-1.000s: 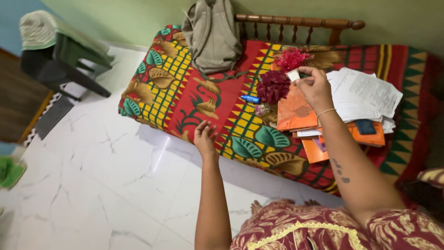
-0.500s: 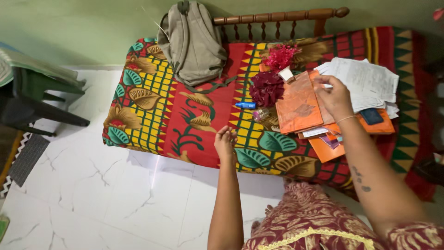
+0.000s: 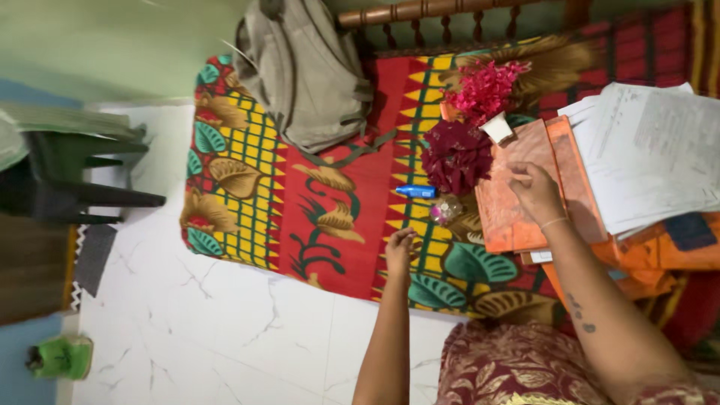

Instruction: The person organizes a pile of papers and stationery on a bed. They pick up orange folders and white sheets, stacking them neatly. They also handle a pencil case and pens, moving them around the pile.

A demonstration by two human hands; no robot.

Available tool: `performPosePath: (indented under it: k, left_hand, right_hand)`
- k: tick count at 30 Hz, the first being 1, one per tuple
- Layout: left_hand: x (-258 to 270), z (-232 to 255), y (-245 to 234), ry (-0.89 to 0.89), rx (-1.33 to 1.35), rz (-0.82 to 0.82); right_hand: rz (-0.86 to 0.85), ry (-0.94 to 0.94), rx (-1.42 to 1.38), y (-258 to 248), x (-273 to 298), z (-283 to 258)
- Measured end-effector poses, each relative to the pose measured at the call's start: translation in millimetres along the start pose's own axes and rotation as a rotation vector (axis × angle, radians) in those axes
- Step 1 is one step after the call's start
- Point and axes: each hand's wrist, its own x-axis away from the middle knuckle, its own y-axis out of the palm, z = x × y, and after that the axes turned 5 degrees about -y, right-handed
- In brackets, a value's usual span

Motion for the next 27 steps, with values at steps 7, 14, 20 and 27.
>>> performPosePath:
  k: [7, 14, 20, 27]
  left_hand:
    - [-96.3, -86.9, 51.1, -0.192, -0.183, 0.022]
    - [-127.9, -106.6, 69.3, -0.415, -0.037, -0.025]
    - [-122.0, -79.7, 103.6, 0.023, -0.092, 0.041]
    - [-64.2, 20.7, 143.7, 0.339, 0.102, -0.130]
  right_hand:
    - [-0.013, 0.145, 0.088, -13.4, -40.1, 39.6]
    - [-0.074, 0.107, 0.279, 2.0, -86.7, 52.3]
    - [-0.258, 0.329, 0.426, 33.2, -102.0, 26.4]
    - [-0.490, 0.363, 0.095, 72.8, -59.3, 16.3]
